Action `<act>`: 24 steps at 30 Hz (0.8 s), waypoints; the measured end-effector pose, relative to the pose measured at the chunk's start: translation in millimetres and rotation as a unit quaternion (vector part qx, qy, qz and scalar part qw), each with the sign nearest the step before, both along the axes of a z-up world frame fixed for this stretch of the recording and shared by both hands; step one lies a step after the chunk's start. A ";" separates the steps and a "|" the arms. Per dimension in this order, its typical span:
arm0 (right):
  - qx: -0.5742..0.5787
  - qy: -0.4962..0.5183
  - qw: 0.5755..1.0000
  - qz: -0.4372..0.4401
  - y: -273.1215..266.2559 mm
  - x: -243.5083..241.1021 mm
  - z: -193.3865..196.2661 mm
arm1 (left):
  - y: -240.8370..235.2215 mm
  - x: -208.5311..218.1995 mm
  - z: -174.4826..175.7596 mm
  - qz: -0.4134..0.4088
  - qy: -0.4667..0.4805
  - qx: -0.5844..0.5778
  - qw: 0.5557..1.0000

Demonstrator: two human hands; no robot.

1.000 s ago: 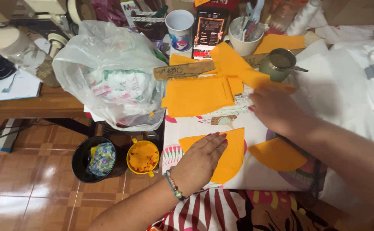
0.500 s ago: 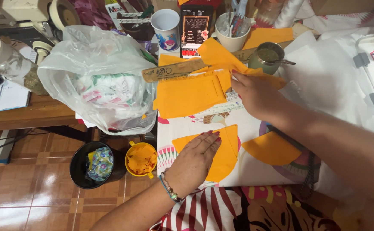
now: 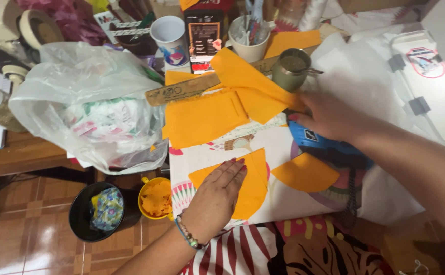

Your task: The person folds a piece of orange paper and places it on a table. They then use a pen to draw lines on a piece of cardboard and the orange paper. Finally, they use a hot glue gun to apply glue to the edges of the orange paper.

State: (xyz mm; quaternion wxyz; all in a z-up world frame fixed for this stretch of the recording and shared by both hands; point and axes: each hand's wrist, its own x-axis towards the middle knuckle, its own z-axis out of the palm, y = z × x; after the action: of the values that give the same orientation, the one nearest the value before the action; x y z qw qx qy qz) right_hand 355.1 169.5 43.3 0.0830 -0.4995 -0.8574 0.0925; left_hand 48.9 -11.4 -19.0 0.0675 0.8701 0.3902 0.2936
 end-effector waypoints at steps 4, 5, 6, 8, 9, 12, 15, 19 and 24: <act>-0.032 -0.041 0.998 0.026 -12.1 -3.2 -25.4 | 1.2 -0.2 -0.3 0.004 0.000 0.013 1.000; -0.008 -0.086 0.996 -0.033 -19.7 -10.0 -28.1 | 2.1 -0.1 0.0 0.003 -0.002 0.015 1.000; -0.008 -0.086 0.996 -0.037 -28.1 -10.8 -29.3 | 2.2 0.2 1.6 -0.001 -0.002 0.016 1.000; 0.208 -0.118 0.971 0.012 -45.9 -12.6 -32.4 | 2.2 0.5 4.5 -0.002 -0.013 0.006 1.000; 0.207 -0.119 0.971 0.009 -49.7 -15.3 -35.3 | 2.7 0.7 6.5 -0.006 -0.013 0.005 1.000; 0.086 -0.015 0.996 -0.009 -57.0 -20.4 -54.7 | 4.3 -0.5 11.8 -0.022 -0.004 0.000 1.000; 0.065 -0.014 0.998 0.012 -66.3 -20.5 -73.5 | 4.1 0.7 14.2 -0.018 0.002 -0.004 1.000; 0.110 0.001 0.993 0.053 -77.6 -29.2 -52.6 | 4.6 2.4 13.4 -0.012 -0.006 -0.009 1.000; 0.146 0.100 0.983 0.041 -36.5 -21.6 -21.4 | 3.8 0.8 10.7 -0.012 -0.001 -0.001 1.000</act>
State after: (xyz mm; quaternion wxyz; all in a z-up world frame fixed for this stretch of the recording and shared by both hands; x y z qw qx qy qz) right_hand 333.5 133.0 22.0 0.2364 -0.4352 -0.8686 0.0194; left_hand 49.7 -7.6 -8.4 0.0722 0.8744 0.3802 0.2927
